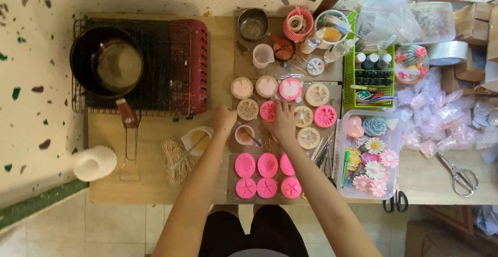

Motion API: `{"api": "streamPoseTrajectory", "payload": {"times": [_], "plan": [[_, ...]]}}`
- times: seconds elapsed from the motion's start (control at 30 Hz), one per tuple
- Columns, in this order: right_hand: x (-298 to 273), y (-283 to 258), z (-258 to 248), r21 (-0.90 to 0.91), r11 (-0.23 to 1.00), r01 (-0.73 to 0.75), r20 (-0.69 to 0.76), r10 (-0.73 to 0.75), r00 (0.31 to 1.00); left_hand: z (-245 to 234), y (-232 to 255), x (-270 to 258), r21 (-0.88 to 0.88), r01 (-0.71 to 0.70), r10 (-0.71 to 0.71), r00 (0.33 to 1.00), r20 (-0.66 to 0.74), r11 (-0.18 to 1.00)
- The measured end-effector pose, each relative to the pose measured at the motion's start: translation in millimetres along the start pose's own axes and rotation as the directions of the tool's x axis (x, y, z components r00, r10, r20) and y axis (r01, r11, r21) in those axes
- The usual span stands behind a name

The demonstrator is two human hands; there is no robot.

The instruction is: The recorder is preparing decorative flower-shaped candles by demolding wax shapes and assembling them with wicks and liquid wax.

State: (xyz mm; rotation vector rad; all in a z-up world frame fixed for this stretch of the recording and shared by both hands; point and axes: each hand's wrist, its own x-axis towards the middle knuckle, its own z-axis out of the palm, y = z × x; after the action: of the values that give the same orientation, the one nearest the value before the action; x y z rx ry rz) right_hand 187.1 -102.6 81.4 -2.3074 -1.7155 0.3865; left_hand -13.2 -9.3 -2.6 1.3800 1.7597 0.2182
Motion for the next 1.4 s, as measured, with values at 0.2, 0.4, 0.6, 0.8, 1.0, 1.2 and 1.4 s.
{"api": "streamPoseTrajectory", "payload": {"times": [0.2,0.4,0.6,0.8,1.0,1.2,1.4], "plan": [[-27,23,-25,0.32,0.931,0.175,0.028,-0.194,0.981,-77,52,-111,-0.071,-0.298,0.27,0.926,-0.262,0.952],[-80,-33,-27,0.683,0.73,0.005,0.195,-0.189,0.963,-96,37,-251,-0.37,-0.051,-0.012,0.986,-0.165,0.927],[-61,-90,-56,0.581,0.794,0.182,-0.018,-0.21,0.977,-47,-30,-265,-0.433,-0.277,0.206,0.957,-0.205,0.858],[-70,-79,-42,0.418,0.873,0.251,-0.06,-0.249,0.967,-60,-11,-212,-0.351,-0.325,0.319,0.945,-0.076,0.878],[-77,-97,-49,0.354,0.914,0.201,-0.117,-0.17,0.979,-15,-39,-146,-0.324,-0.421,0.429,0.902,-0.051,0.847],[-79,-116,-55,0.526,0.847,0.081,-0.006,-0.092,0.996,-37,-24,-144,-0.457,-0.338,0.412,0.908,0.071,0.823],[-73,-108,-42,0.279,0.948,0.153,0.037,-0.17,0.985,-27,-28,-135,-0.559,0.04,0.214,0.899,0.381,0.829]]}}
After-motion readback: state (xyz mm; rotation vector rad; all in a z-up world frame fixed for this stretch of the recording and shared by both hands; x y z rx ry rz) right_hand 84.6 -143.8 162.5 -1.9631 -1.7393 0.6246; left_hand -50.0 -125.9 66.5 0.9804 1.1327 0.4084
